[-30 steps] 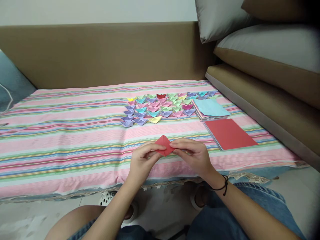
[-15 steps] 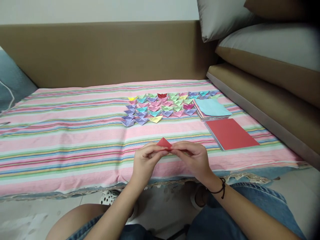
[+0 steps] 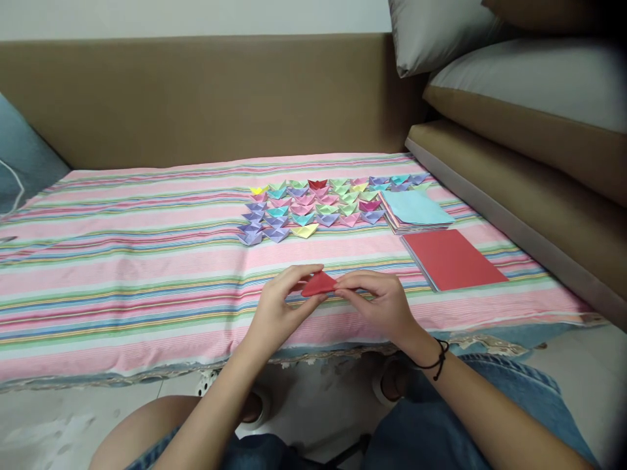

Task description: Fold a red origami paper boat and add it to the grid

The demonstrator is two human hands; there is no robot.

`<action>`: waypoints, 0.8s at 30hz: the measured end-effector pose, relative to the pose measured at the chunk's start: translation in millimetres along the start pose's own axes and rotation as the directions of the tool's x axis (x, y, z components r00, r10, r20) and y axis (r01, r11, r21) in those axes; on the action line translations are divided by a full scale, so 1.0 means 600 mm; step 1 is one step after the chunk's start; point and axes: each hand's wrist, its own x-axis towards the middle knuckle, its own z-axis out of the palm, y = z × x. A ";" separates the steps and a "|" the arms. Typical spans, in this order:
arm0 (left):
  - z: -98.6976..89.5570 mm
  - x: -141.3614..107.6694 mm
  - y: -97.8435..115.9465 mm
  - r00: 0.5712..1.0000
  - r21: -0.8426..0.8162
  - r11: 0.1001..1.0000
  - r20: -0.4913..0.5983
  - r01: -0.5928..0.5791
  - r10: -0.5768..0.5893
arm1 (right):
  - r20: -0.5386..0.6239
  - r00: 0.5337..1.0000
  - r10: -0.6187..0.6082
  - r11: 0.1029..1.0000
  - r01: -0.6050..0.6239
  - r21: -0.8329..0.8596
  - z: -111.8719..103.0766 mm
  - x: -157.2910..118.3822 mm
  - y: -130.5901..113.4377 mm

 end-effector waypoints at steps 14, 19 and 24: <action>0.016 -0.002 0.010 0.933 -0.338 0.902 -0.139 0.269 -0.331 | -0.010 0.944 0.331 0.905 -0.314 0.288 0.013 -0.006 0.001; 0.023 -0.005 0.005 0.904 -0.395 0.862 -0.147 0.318 -0.401 | -0.011 0.875 0.484 0.805 -0.440 0.399 0.021 -0.006 -0.001; 0.019 -0.002 0.002 0.918 -0.262 0.922 -0.199 0.286 -0.342 | -0.004 0.836 0.549 0.750 -0.490 0.445 0.024 -0.006 0.002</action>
